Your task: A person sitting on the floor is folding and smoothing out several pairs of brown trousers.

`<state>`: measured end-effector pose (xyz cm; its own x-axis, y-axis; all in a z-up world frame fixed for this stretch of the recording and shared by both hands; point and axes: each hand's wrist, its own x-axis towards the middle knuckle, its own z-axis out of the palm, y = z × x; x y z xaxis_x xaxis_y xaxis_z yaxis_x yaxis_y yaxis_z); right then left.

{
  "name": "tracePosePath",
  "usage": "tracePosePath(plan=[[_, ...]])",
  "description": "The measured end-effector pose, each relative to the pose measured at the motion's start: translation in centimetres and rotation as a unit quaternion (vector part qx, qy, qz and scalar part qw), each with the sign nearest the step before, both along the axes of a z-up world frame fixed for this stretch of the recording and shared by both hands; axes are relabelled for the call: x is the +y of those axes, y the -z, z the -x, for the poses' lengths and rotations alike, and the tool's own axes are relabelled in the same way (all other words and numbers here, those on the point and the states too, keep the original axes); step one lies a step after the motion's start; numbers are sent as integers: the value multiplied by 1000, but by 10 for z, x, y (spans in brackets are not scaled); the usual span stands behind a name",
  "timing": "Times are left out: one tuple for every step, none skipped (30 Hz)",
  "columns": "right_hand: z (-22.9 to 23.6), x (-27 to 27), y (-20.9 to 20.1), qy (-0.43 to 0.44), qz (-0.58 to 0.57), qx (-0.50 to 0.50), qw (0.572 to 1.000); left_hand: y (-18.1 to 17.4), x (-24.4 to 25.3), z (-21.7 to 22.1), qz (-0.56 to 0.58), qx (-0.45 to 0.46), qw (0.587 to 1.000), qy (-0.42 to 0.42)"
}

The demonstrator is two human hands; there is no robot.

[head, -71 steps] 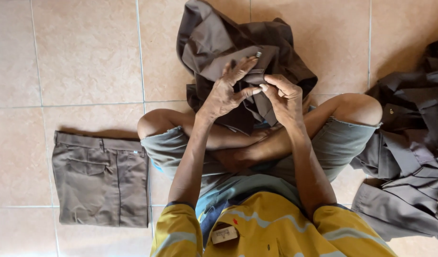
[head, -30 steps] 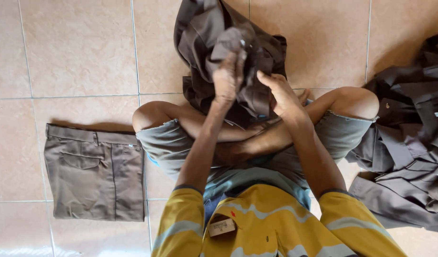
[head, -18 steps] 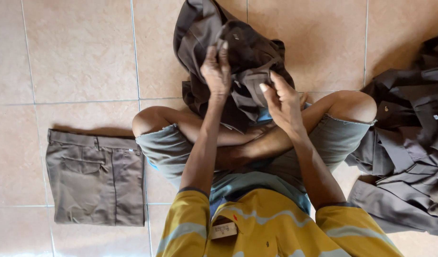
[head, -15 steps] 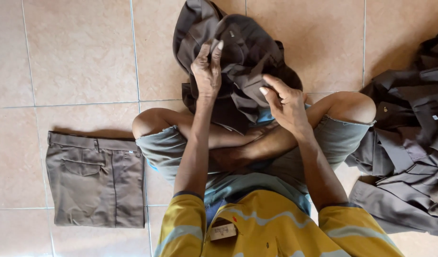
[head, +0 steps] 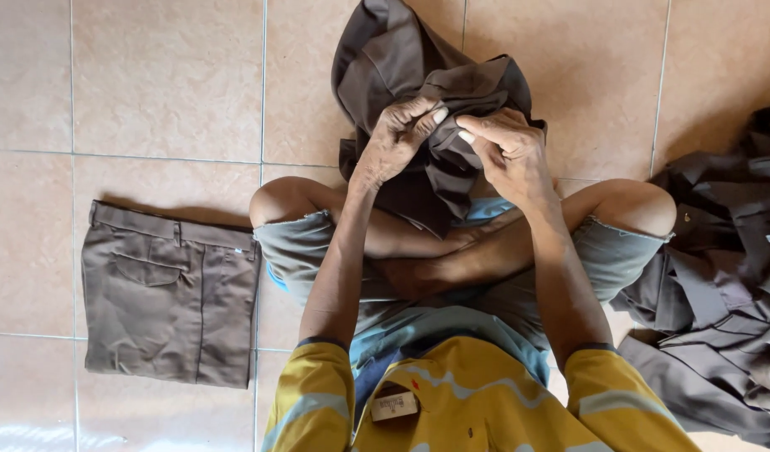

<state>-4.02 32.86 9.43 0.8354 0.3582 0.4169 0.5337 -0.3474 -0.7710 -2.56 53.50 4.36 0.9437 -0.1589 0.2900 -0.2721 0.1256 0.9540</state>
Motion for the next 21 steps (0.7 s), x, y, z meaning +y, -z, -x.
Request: tracePosePath(plan=[[-2, 0, 0, -4, 0, 0, 1000, -1, 2, -1, 9, 7, 1000, 8], [-5, 0, 0, -8, -1, 0, 1000, -1, 3, -2, 17, 14, 1000, 16], [-6, 0, 0, -8, 0, 0, 1000, -9, 3, 1, 17, 14, 1000, 15], [-7, 1, -1, -12, -1, 1, 1000, -17, 3, 5, 39, 42, 998, 11], [-8, 2, -1, -15, -3, 1, 1000, -26, 4, 7, 59, 70, 996, 7], [-11, 4, -2, -16, -4, 2, 1000, -33, 1, 10, 59, 70, 996, 6], [-14, 6, -2, -19, 1, -11, 1000, -41, -2, 12, 86, 65, 993, 42], [-17, 7, -3, -22, 5, -24, 999, -48, -5, 14, 113, 60, 989, 76], [-23, 9, 4, -22, 4, -24, 999, -29, -5, 9, 112, 61, 989, 76], [-29, 11, 12, -12, 15, -50, 999, -10, -6, 3, 74, 56, 995, 20], [-36, 14, 19, -2, 25, -77, 997, 9, -5, -4, 36, 50, 997, -37], [-30, 25, 11, -3, 24, -78, 997, 7, 4, -11, 35, 49, 998, -37], [-23, 36, 3, 56, 44, -144, 987, 6, 12, -17, -22, 14, 992, -124], [-15, 46, -4, 114, 64, -208, 969, 5, 21, -22, -78, -20, 975, -208], [-1, 55, 10, 112, 63, -208, 970, 24, 39, -30, -79, -20, 974, -210], [13, 64, 24, 80, 40, -125, 988, 42, 58, -39, -142, 63, 933, -324], [25, 72, 37, 48, 17, -44, 998, 60, 75, -50, -200, 142, 870, -427], [27, 78, 66, 49, 15, -46, 998, 68, 93, -55, -201, 139, 870, -428], [32, 84, 96, 3, 160, 68, 985, 78, 110, -56, -207, 148, 854, -454], [37, 91, 126, -45, 299, 178, 936, 89, 127, -57, -212, 156, 837, -480], [34, 88, 163, -44, 296, 178, 937, 107, 139, -61, -214, 154, 837, -479]])
